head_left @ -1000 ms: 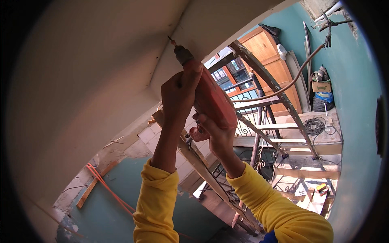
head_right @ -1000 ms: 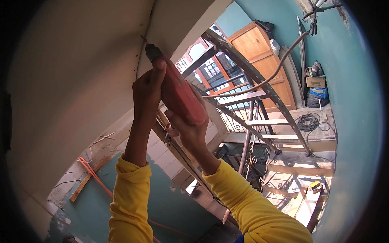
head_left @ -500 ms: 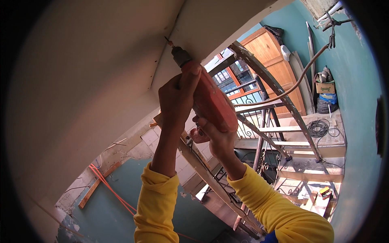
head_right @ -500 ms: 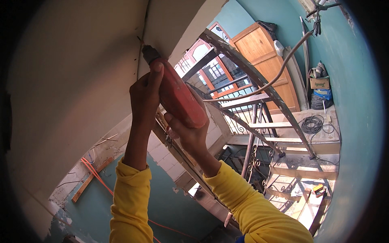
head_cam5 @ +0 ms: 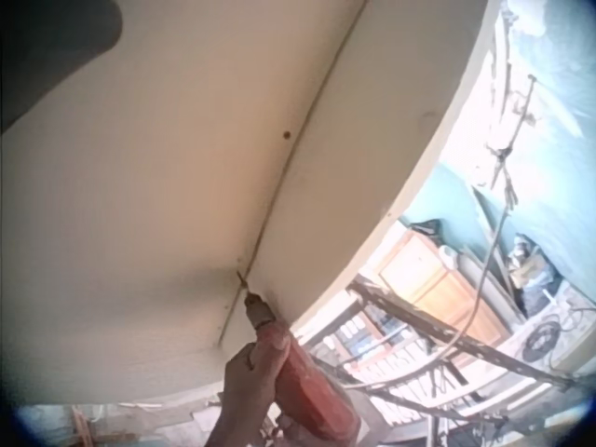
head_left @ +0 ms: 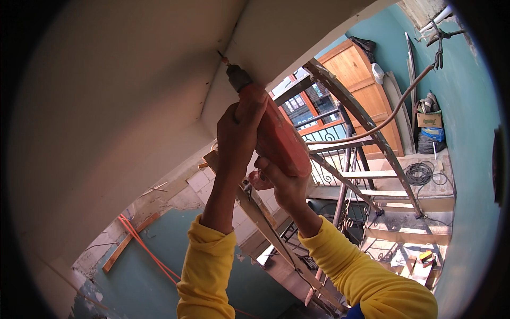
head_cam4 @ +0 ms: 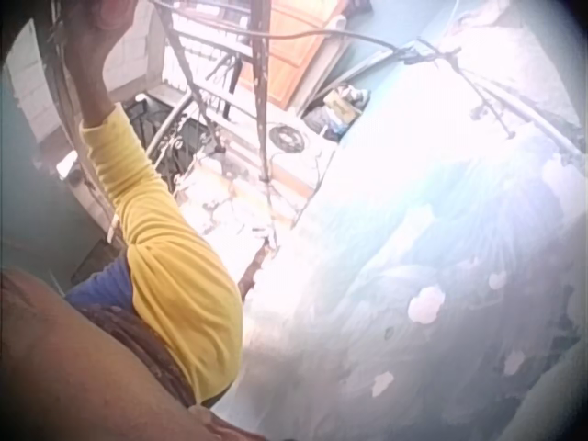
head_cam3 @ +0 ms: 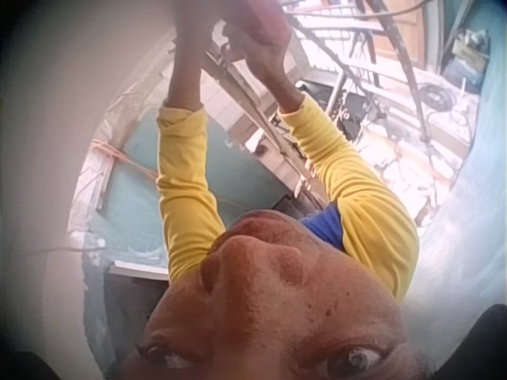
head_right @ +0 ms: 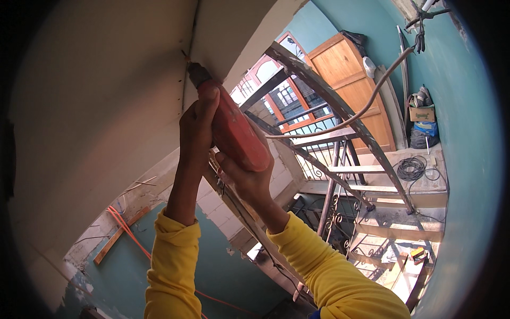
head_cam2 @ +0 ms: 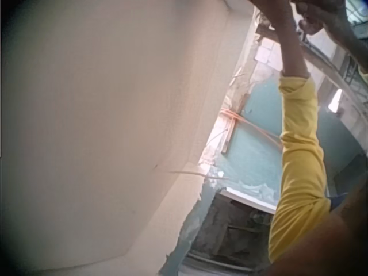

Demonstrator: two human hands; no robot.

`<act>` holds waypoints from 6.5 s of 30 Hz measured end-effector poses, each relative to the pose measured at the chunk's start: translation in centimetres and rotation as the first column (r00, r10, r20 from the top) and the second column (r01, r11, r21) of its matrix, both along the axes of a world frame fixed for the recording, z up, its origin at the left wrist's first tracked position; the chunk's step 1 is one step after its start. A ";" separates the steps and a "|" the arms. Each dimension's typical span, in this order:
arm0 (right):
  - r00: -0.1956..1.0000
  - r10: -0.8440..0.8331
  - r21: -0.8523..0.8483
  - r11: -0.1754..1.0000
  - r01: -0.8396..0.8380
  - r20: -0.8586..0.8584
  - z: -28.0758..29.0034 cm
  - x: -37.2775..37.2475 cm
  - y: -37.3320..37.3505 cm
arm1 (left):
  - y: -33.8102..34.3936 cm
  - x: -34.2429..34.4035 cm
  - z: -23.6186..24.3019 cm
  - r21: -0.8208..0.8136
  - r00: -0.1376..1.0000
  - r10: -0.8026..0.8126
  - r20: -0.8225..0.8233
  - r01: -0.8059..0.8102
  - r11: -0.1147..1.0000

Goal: The person uses a red corded drill to make multiple holes in the ceiling. They repeatedly position the drill, activate it to drill, and then retract it to move to the next spot along the ceiling edge.

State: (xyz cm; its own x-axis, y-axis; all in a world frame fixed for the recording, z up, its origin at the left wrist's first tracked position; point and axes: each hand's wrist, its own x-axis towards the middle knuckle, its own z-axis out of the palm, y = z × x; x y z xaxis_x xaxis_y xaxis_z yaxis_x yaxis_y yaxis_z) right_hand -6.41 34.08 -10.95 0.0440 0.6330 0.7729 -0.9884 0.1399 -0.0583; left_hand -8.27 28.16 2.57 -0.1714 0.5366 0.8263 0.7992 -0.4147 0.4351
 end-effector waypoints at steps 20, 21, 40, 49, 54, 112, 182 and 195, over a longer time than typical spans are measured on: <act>0.980 -0.181 -0.010 0.983 0.181 -0.086 1.3 -1.4 -0.1 | -1.0 1.1 2.8 0.047 0.989 0.101 -0.112 -0.096 0.994; 0.978 -0.189 -0.016 0.982 0.188 -0.090 1.1 -1.5 -0.1 | -1.3 1.5 3.2 0.034 0.990 0.118 -0.080 -0.116 0.993; 0.964 -0.246 -0.112 0.960 0.257 0.104 -10.7 0.2 -3.0 | -4.6 -0.8 -1.2 -0.080 0.966 0.218 -0.139 -0.230 0.970; 0.869 0.062 -0.227 0.972 0.059 0.490 -25.6 8.8 -8.7 | -15.6 -13.3 -34.2 0.080 0.162 -0.111 0.981 0.187 0.979; 0.680 0.053 -0.244 0.951 0.189 0.731 -29.6 12.3 -12.5 | -21.6 -15.0 -63.8 0.099 -0.527 0.051 0.849 0.252 0.963; 0.276 0.181 -0.243 0.947 0.209 0.944 -33.8 16.1 -29.7 | -23.2 -10.5 -51.2 0.335 -0.283 -0.230 0.931 0.417 0.845; 0.787 -0.610 0.018 0.789 0.614 -0.090 0.1 34.4 -12.3 | -6.1 28.1 0.8 -0.195 0.654 -0.699 -0.291 0.674 0.712; 0.813 -0.567 0.009 0.819 0.573 -0.132 1.3 34.7 -11.1 | -4.9 29.5 1.5 -0.118 0.677 -0.668 -0.309 0.670 0.733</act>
State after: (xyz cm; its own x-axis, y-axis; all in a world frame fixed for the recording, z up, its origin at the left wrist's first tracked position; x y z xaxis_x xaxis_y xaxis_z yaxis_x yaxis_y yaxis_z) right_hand 28.28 23.00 -9.64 0.4786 0.4297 0.7657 -0.7293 0.6801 0.0741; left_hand 21.26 23.31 4.06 0.4956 0.4028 0.7695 0.3959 -0.8933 0.2126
